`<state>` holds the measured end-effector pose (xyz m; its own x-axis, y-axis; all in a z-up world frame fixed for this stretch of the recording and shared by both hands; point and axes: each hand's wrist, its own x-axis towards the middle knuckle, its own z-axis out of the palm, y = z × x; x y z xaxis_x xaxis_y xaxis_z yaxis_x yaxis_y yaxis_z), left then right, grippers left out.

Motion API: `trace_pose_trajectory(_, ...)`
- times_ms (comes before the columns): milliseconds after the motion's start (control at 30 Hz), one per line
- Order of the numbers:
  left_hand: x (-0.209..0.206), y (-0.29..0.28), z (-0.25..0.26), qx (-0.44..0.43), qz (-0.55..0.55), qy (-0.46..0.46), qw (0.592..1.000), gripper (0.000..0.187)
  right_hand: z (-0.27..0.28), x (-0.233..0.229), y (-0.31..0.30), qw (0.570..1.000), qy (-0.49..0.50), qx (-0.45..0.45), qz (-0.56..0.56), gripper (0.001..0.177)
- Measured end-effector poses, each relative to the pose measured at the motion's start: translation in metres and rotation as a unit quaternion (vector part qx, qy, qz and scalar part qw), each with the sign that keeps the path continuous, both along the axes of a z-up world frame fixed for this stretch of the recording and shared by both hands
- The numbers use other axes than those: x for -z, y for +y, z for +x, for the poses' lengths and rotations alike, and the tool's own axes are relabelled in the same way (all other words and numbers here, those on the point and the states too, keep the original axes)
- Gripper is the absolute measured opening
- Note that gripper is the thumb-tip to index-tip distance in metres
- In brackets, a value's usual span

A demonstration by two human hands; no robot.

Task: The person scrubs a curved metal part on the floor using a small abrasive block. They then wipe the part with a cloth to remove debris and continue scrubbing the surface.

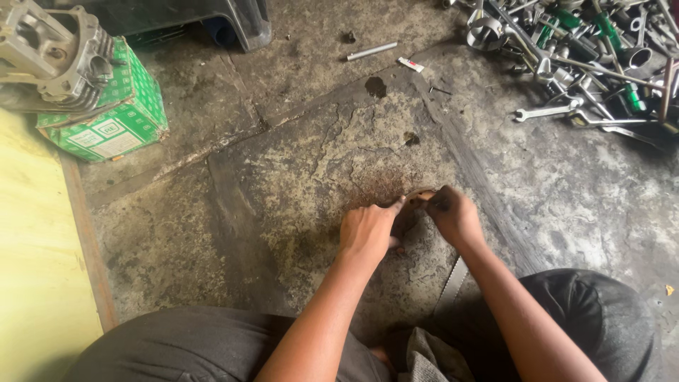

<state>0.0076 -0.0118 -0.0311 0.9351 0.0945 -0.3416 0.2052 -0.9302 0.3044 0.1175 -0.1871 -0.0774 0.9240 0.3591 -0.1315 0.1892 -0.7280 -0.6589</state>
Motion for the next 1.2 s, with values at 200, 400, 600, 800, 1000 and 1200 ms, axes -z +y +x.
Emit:
trace_pose_trajectory(200,0.002,-0.001,0.0,-0.02,-0.039,0.012,0.999,0.076,-0.023,0.037,-0.001,0.988,0.13,-0.081,0.013,0.016)
trace_pose_trajectory(400,0.006,0.003,0.003,-0.05,-0.048,0.036,0.997,0.071,-0.019,0.025,0.003,0.999,0.012,-0.028,-0.035,0.016)
trace_pose_trajectory(600,-0.015,0.006,-0.001,-0.042,-0.061,0.071,0.995,0.071,-0.024,0.003,0.009,0.996,0.067,-0.051,-0.009,0.018)
trace_pose_trajectory(800,-0.006,0.005,-0.001,-0.048,-0.054,0.038,0.997,0.052,-0.043,-0.006,0.004,0.988,-0.045,-0.126,-0.08,0.012)
trace_pose_trajectory(1000,0.003,0.003,0.0,-0.03,-0.04,0.019,0.999,0.058,-0.022,-0.015,0.02,0.998,-0.016,-0.005,0.055,0.022)
trace_pose_trajectory(1200,-0.007,0.004,-0.003,-0.039,-0.061,0.025,0.997,0.06,-0.057,-0.008,0.001,0.991,0.018,-0.055,-0.119,0.023)
